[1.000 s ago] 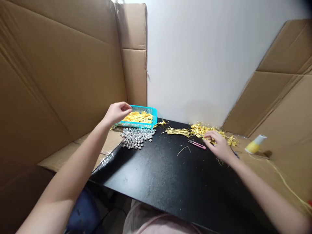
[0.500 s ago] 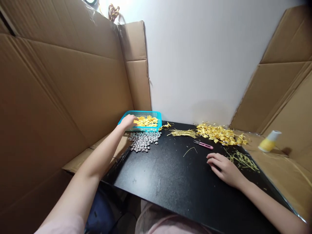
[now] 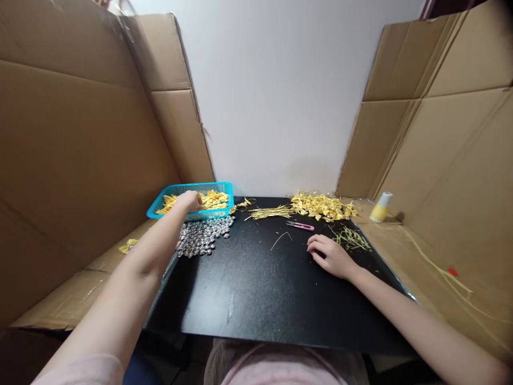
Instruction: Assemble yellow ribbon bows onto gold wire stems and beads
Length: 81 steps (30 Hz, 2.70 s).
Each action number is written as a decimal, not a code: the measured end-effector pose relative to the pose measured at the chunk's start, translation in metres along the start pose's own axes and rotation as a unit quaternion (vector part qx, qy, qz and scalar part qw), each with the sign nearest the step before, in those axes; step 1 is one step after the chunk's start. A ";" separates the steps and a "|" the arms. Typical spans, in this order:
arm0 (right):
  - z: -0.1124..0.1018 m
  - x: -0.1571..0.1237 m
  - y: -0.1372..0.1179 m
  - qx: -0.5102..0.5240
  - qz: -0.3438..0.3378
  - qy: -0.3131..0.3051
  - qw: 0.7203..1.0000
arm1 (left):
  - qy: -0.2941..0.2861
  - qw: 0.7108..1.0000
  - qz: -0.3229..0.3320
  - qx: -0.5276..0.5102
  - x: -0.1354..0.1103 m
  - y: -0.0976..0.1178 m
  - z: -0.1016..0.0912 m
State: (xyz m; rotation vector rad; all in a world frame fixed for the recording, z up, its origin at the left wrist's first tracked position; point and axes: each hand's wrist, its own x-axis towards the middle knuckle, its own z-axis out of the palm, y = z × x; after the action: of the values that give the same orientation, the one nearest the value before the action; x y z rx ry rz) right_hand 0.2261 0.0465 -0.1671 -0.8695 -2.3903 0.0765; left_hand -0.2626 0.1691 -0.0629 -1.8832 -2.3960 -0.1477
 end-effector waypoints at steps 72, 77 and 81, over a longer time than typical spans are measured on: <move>0.040 0.047 -0.039 0.349 0.171 0.025 0.921 | 0.003 0.815 0.525 -0.244 -0.175 0.170 0.055; 0.021 0.046 -0.037 0.266 0.066 -0.065 0.960 | -0.046 0.814 0.525 -0.245 -0.177 0.170 0.056; 0.014 0.046 -0.044 0.140 0.034 -0.075 0.987 | -0.061 0.809 0.527 -0.253 -0.179 0.172 0.054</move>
State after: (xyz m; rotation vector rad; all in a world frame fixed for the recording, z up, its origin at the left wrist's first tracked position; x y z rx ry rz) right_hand 0.1650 0.0417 -0.1438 -0.8339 -2.4087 0.5075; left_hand -0.0543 0.0442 -0.1368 -3.2062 -1.0382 -0.6092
